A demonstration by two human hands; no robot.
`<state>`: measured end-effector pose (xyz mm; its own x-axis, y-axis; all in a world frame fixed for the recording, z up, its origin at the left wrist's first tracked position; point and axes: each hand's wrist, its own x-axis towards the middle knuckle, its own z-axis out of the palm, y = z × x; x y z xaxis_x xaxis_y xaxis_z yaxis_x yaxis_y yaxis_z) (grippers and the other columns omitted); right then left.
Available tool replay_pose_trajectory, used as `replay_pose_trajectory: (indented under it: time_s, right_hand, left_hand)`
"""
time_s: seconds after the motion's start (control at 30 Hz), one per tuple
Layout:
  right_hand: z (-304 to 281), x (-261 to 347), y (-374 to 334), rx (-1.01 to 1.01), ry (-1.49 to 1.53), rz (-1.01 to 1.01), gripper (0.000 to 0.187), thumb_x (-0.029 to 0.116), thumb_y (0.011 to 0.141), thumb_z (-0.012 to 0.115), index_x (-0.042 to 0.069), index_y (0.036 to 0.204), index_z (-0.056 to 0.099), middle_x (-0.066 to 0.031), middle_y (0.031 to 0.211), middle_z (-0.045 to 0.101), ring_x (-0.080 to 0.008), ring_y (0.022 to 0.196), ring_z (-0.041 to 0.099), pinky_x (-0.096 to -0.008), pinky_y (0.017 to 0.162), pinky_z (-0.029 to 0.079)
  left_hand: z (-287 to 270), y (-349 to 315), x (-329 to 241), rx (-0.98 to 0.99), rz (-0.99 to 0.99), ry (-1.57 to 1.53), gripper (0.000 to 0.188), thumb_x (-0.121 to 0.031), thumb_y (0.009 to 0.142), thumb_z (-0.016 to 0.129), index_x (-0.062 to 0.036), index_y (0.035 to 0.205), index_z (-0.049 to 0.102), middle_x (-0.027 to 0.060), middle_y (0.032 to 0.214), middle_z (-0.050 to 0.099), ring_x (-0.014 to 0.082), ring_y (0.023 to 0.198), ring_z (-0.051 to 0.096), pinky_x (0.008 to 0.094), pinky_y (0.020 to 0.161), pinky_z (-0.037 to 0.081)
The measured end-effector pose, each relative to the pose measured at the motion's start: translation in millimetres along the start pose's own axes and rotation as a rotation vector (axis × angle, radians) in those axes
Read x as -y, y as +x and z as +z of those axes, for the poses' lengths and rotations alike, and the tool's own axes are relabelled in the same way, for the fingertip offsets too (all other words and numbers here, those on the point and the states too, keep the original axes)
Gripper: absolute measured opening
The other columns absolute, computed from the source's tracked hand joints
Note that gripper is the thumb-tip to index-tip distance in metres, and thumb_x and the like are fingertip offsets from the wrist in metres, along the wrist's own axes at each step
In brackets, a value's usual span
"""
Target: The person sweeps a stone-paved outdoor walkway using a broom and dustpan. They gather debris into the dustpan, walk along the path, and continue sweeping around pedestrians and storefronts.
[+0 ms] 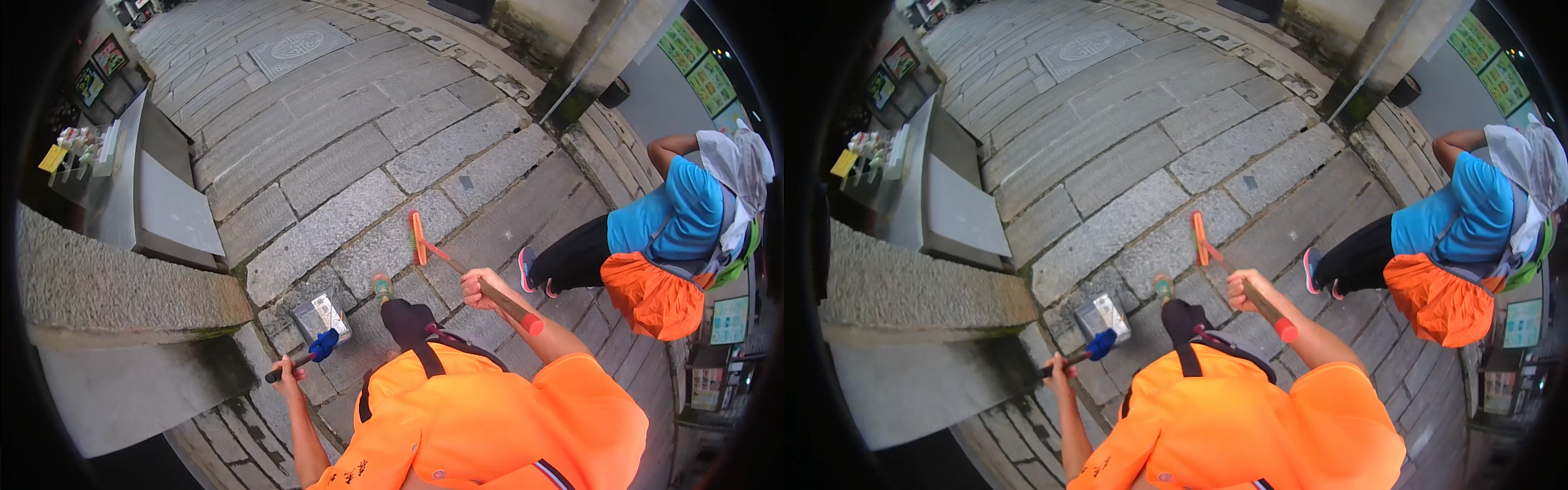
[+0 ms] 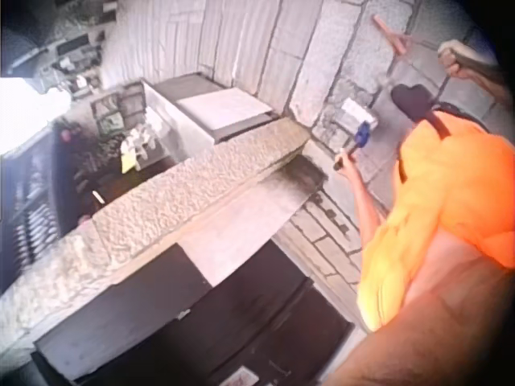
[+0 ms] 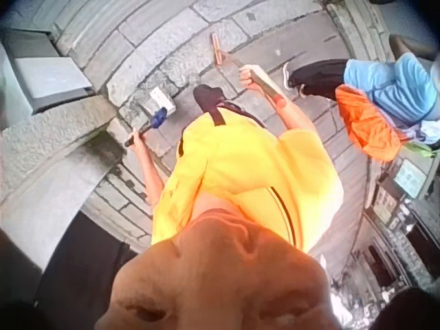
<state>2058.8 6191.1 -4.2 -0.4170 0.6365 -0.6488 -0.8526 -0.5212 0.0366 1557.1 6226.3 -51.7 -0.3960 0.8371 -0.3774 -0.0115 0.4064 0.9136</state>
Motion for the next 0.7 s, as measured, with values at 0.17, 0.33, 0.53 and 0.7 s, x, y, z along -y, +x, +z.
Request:
replay_pose_trajectory:
  time_s: [0.17,0.33,0.53,0.7]
  right_hand:
    - [20,66,108,-0.088,0.259,-0.200,0.020,0.007,0.077,0.048,0.012,0.059,0.040,0.0052,0.050,0.043,-0.0073,0.042,0.040,-0.0232,0.044,0.033]
    - [60,119,180,-0.218,0.535,-0.259,0.015,0.005,0.072,0.048,0.010,0.059,0.041,0.0021,0.048,0.042,-0.0105,0.043,0.042,-0.0266,0.043,0.035]
    - [103,194,252,-0.417,0.643,-0.390,0.018,0.003,0.071,0.047,0.010,0.058,0.038,0.0009,0.048,0.044,-0.0094,0.040,0.045,-0.0249,0.041,0.036]
    - [117,246,327,-0.434,0.804,-0.356,0.018,0.004,0.066,0.051,0.010,0.053,0.040,-0.0031,0.052,0.043,-0.0186,0.048,0.045,-0.0332,0.049,0.040]
  left_hand:
    - [42,149,-46,0.003,-0.021,0.051,0.026,-0.025,0.084,0.059,-0.0048,0.070,0.050,0.0059,0.061,0.053,0.0118,0.039,0.050,0.0211,0.033,0.042]
    - [123,261,-142,-0.011,0.012,0.134,0.029,-0.027,0.084,0.058,-0.0058,0.069,0.047,0.0045,0.060,0.051,0.0119,0.039,0.048,0.0225,0.034,0.042]
    - [199,399,-198,0.059,0.087,0.194,0.032,-0.034,0.083,0.059,-0.0094,0.067,0.047,0.0013,0.057,0.049,0.0097,0.043,0.050,0.0200,0.035,0.040]
    - [283,530,-234,0.136,0.057,0.175,0.030,-0.030,0.084,0.058,-0.0064,0.068,0.048,0.0032,0.057,0.049,0.0122,0.041,0.050,0.0213,0.034,0.041]
